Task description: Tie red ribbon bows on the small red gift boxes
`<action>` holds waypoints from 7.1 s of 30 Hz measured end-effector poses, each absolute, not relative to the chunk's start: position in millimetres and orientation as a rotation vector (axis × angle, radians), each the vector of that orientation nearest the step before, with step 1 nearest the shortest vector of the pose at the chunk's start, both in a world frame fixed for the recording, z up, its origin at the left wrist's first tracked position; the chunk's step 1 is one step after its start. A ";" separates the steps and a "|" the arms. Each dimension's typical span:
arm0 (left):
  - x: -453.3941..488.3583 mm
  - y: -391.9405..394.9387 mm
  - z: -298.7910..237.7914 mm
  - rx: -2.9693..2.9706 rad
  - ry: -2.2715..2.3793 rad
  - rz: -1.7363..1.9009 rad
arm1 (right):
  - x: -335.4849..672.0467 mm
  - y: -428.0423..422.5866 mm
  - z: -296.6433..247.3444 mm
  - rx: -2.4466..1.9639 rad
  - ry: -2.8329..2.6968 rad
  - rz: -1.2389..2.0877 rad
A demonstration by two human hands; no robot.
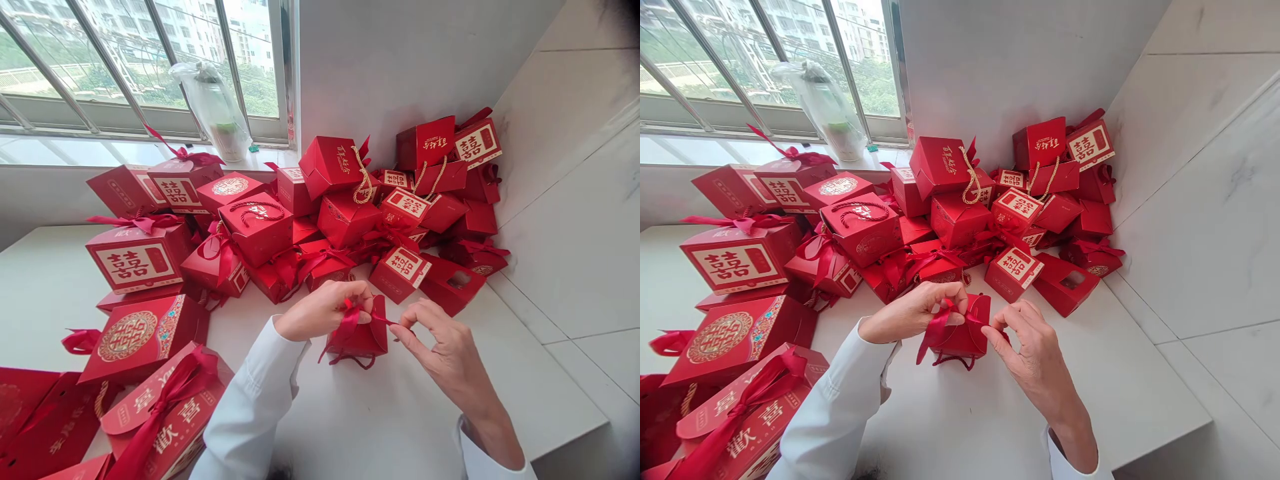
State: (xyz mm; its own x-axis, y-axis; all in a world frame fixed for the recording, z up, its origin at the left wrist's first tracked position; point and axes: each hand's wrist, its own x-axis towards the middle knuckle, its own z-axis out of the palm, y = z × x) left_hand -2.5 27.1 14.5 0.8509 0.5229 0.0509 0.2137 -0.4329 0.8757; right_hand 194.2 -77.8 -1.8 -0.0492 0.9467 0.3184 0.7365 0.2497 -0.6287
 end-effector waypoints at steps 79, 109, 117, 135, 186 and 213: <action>12.0 23.6 2.2 2.504 0.602 0.677 | 197.9 -10.7 -3.7 -1.252 -1.877 0.974; 9.2 29.5 0.4 2.385 0.593 0.735 | 228.9 -0.7 10.0 -1.413 -1.844 1.451; 6.1 31.7 -2.9 2.367 0.578 0.721 | 271.5 -14.6 17.7 -1.584 -1.907 1.376; 8.0 32.5 -3.5 2.380 0.598 0.716 | 203.4 -9.8 -5.3 -1.292 -1.877 1.114; -37.6 29.9 20.9 2.314 1.018 -0.014 | 203.1 -42.2 -20.8 -1.652 -1.570 1.275; -54.3 10.1 40.2 2.511 0.863 0.292 | 203.0 -42.7 -25.8 -1.678 -1.531 1.116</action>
